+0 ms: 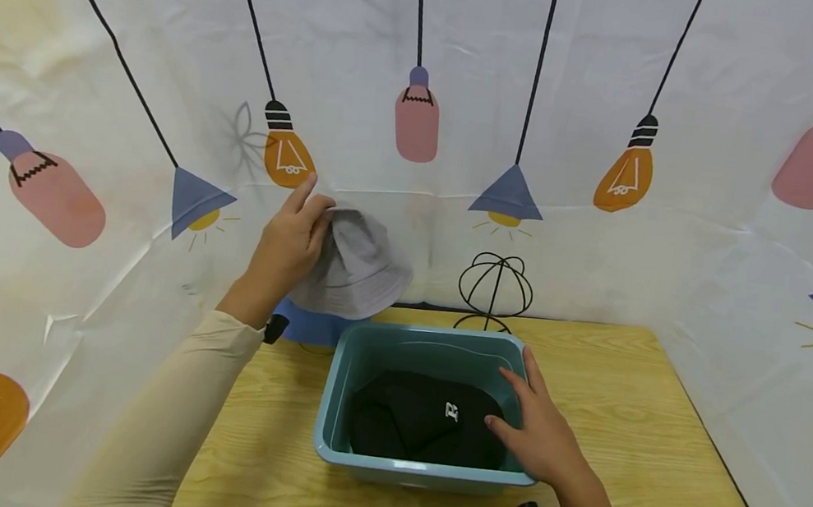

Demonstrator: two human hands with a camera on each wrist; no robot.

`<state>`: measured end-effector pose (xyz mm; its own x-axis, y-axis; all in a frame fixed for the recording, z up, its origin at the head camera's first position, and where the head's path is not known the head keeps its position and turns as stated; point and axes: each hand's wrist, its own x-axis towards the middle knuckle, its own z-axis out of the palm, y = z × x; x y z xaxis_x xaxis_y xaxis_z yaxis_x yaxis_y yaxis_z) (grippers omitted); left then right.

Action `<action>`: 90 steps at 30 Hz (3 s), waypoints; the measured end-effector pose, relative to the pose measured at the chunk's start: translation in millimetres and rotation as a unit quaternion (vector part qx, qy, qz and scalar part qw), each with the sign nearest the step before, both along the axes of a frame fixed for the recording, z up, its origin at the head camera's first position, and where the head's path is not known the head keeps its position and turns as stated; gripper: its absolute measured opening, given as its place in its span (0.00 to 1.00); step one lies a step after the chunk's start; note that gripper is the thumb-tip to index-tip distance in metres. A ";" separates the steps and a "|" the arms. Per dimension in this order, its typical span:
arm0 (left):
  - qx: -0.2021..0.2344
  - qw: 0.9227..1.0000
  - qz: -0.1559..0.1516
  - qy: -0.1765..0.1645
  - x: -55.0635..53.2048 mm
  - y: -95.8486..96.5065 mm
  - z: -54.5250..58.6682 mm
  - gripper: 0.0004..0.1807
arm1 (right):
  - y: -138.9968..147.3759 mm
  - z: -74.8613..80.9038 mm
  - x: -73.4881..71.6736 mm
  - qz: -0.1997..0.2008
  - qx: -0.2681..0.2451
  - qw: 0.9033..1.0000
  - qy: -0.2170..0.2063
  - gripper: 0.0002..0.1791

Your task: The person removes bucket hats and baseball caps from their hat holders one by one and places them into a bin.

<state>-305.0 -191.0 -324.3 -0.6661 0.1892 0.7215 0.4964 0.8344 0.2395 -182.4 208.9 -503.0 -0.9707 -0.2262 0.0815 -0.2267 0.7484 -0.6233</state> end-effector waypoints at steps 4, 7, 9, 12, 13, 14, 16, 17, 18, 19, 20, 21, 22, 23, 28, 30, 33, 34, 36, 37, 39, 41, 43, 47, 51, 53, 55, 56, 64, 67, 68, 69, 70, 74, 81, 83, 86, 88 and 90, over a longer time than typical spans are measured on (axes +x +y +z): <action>0.013 1.000 -0.008 0.001 3.7 6.1 4.0 0.13 | 0.4 0.4 0.0 -0.001 0.001 1.000 0.000 0.43; 0.025 1.000 -0.018 0.003 8.4 12.4 7.8 0.13 | 0.2 0.4 0.3 -0.001 0.000 1.000 0.004 0.42; 0.030 0.999 -0.027 0.002 12.7 17.3 10.6 0.12 | -0.1 -0.1 0.6 0.000 -0.002 1.000 0.007 0.42; 0.038 0.998 -0.042 -0.004 17.6 23.6 12.5 0.12 | -0.2 -0.9 0.6 0.003 -0.005 1.000 0.008 0.42; 0.040 0.998 -0.047 -0.007 19.6 25.7 12.9 0.11 | -0.2 -1.2 0.5 0.003 -0.006 1.000 0.008 0.42; 0.042 0.998 -0.051 -0.011 21.3 27.5 13.0 0.11 | 0.0 -1.5 0.3 0.004 -0.007 1.000 0.008 0.42; 0.044 0.997 -0.060 -0.018 24.9 31.0 12.9 0.11 | 0.3 -2.2 -0.2 0.005 -0.009 1.000 0.009 0.42; 0.043 0.997 -0.063 -0.023 26.9 32.8 12.8 0.11 | 0.3 -2.2 -0.3 0.004 -0.011 1.000 0.008 0.42; 0.042 0.997 -0.067 -0.026 28.8 34.6 12.7 0.11 | 0.6 -2.7 -0.6 0.005 -0.011 1.000 0.009 0.42; 0.041 0.996 -0.070 -0.030 31.0 36.4 12.8 0.11 | 0.9 -3.2 -1.0 0.005 -0.011 1.000 0.009 0.42; 0.041 0.996 -0.074 -0.033 33.0 38.1 12.5 0.11 | 1.0 -3.3 -1.2 0.006 -0.012 1.000 0.010 0.42; 0.041 0.995 -0.078 -0.036 34.8 39.9 12.3 0.11 | 1.1 -3.7 -1.5 0.005 -0.012 1.000 0.010 0.42; 0.042 0.995 -0.082 -0.040 36.7 41.7 12.0 0.11 | 1.2 -3.8 -1.7 0.006 -0.013 1.000 0.011 0.42; 0.043 0.994 -0.086 -0.043 38.7 43.5 11.8 0.11 | 1.3 -3.9 -1.7 0.006 -0.013 1.000 0.010 0.43; 0.043 0.991 -0.110 -0.061 45.9 50.8 9.1 0.12 | 1.3 -3.3 -0.9 0.005 -0.014 1.000 0.011 0.43; 0.040 0.990 -0.118 -0.068 47.7 52.8 7.5 0.11 | 1.2 -2.7 -0.5 0.005 -0.015 1.000 0.012 0.43; 0.034 0.988 -0.127 -0.077 50.0 55.0 3.9 0.11 | 0.9 -1.7 -0.2 0.005 -0.016 1.000 0.012 0.42; 0.031 0.988 -0.130 -0.082 51.0 55.9 3.0 0.11 | 1.0 -1.6 -0.3 0.005 -0.015 1.000 0.013 0.42; 0.026 0.986 -0.133 -0.094 53.0 57.3 0.5 0.11 | 0.9 -1.6 -0.4 0.005 -0.014 1.000 0.014 0.42; 0.024 0.985 -0.134 -0.102 53.9 58.1 -0.9 0.12 | 0.8 -1.7 -0.5 0.004 -0.014 1.000 0.015 0.42; 0.018 0.984 -0.133 -0.121 56.6 59.8 -3.0 0.12 | 0.7 -2.2 -0.8 0.004 -0.016 1.000 0.016 0.42; 0.014 0.981 -0.132 -0.144 58.4 60.9 -5.8 0.13 | 0.9 -2.9 -1.1 0.003 -0.018 1.000 0.016 0.42; 0.007 0.978 -0.130 -0.163 59.3 62.1 -8.9 0.13 | 1.2 -3.6 -1.6 0.003 -0.018 1.000 0.015 0.42; -0.013 0.974 -0.129 -0.185 58.0 64.0 -17.0 0.12 | 1.3 -4.0 -1.9 0.002 -0.018 1.000 0.009 0.44; -0.029 0.971 -0.128 -0.201 57.9 66.8 -24.5 0.12 | 1.2 -4.4 -2.0 0.002 -0.020 1.000 0.006 0.44; -0.034 0.969 -0.132 -0.206 58.9 68.9 -26.9 0.12 | 1.4 -5.1 -2.3 0.003 -0.021 1.000 0.005 0.44; -0.039 0.968 -0.137 -0.206 60.6 71.4 -28.2 0.11 | 1.4 -5.5 -2.3 0.001 -0.024 1.000 0.002 0.44; -0.040 0.968 -0.140 -0.206 61.8 72.9 -28.2 0.11 | 1.4 -5.7 -2.2 0.001 -0.026 1.000 0.002 0.43; -0.065 0.967 -0.155 -0.192 73.0 80.6 -29.7 0.09 | 1.5 -2.4 0.8 0.010 -0.068 0.998 0.016 0.32; -0.075 0.966 -0.166 -0.184 78.2 83.3 -30.0 0.08 | 1.3 -1.7 1.2 0.010 -0.087 0.996 0.012 0.31; -0.078 0.966 -0.169 -0.182 79.6 84.2 -29.9 0.08 | 1.1 -2.0 1.1 0.009 -0.091 0.996 0.011 0.31; -0.080 0.966 -0.170 -0.179 80.5 84.8 -30.0 0.08 | 1.1 -2.0 1.1 0.008 -0.096 0.995 0.008 0.32; -0.082 0.966 -0.169 -0.177 81.0 85.6 -30.1 0.08 | 1.0 -2.3 1.1 0.008 -0.099 0.995 0.007 0.33; -0.088 0.965 -0.166 -0.185 83.5 87.5 -31.8 0.08 | 1.0 -4.0 1.1 0.010 -0.110 0.994 0.007 0.32; -0.124 0.963 -0.163 -0.173 95.6 94.5 -36.9 0.09 | 1.1 -6.0 1.3 0.013 -0.115 0.993 0.011 0.31; -0.137 0.967 -0.155 -0.152 100.6 96.6 -37.6 0.09 | 0.6 -5.5 1.2 0.013 -0.110 0.994 0.009 0.31; -0.155 0.970 -0.142 -0.126 106.1 100.2 -37.9 0.09 | 0.3 -4.6 0.8 0.011 -0.103 0.995 0.009 0.31; -0.161 0.971 -0.131 -0.114 107.4 102.1 -38.3 0.09 | 0.4 -4.0 0.9 0.008 -0.100 0.995 0.010 0.31; -0.170 0.972 -0.118 -0.109 106.8 102.8 -40.1 0.08 | 0.6 -3.8 1.1 0.008 -0.101 0.995 0.009 0.31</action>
